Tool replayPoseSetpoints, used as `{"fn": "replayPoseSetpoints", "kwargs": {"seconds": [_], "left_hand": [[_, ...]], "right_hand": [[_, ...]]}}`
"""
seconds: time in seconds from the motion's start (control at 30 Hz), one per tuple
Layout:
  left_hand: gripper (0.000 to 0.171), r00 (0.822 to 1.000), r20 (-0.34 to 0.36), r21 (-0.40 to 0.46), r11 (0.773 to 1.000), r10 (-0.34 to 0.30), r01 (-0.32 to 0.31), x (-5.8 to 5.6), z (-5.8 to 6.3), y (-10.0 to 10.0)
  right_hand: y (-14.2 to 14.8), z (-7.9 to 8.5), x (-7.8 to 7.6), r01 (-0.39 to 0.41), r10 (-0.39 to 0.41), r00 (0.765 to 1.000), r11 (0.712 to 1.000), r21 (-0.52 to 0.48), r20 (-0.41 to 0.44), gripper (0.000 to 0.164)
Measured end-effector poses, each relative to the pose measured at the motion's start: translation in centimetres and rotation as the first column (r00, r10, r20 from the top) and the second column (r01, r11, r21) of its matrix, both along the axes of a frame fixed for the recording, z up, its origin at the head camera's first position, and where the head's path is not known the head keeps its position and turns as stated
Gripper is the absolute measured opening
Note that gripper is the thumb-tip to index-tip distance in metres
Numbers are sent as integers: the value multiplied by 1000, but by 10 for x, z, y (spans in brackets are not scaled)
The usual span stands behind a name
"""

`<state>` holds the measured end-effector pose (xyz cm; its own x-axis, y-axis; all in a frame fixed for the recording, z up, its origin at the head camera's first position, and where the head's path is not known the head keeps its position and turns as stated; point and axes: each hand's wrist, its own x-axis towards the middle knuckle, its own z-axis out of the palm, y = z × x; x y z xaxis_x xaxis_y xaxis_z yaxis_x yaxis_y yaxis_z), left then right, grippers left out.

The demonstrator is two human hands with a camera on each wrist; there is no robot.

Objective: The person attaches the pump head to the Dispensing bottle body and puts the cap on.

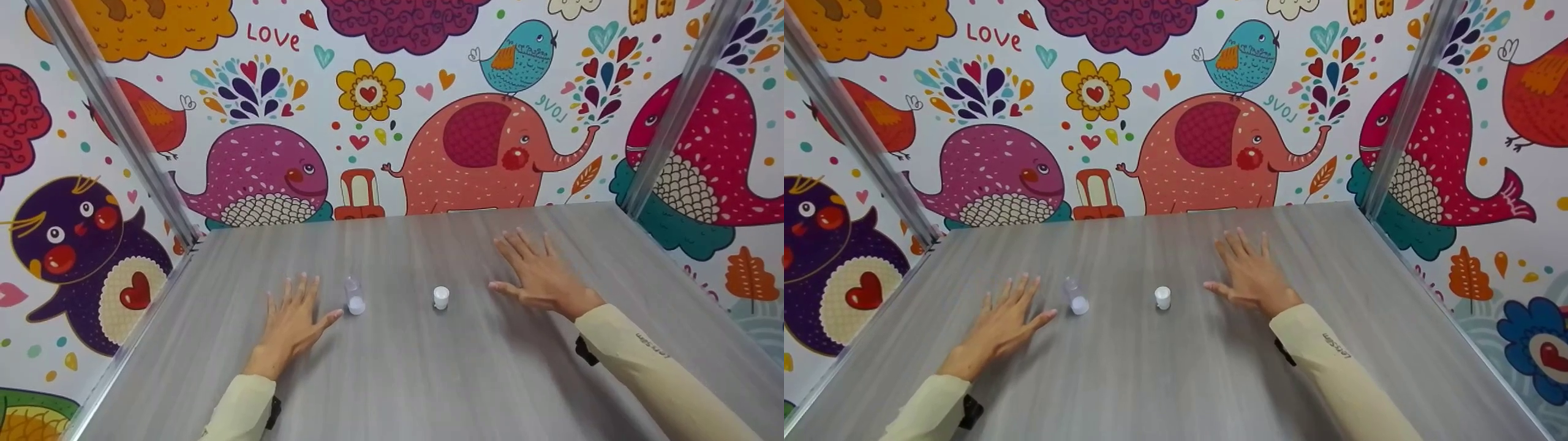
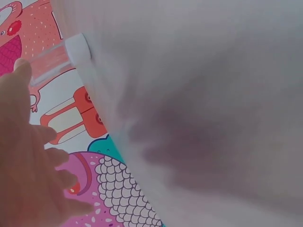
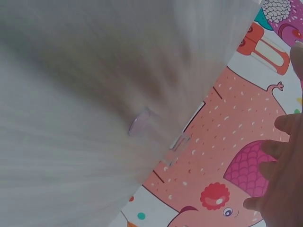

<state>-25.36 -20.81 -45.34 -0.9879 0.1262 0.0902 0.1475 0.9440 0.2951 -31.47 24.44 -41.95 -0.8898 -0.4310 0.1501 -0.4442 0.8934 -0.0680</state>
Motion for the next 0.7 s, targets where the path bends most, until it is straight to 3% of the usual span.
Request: {"fn": "replayPoseSetpoints", "kwargs": {"seconds": [0.7], "left_hand": [[93,997,45,131,989,58,-63,4,-11,14]], "right_hand": [[-28,-8,7,-71,71,997,997,-15,0,93]]}}
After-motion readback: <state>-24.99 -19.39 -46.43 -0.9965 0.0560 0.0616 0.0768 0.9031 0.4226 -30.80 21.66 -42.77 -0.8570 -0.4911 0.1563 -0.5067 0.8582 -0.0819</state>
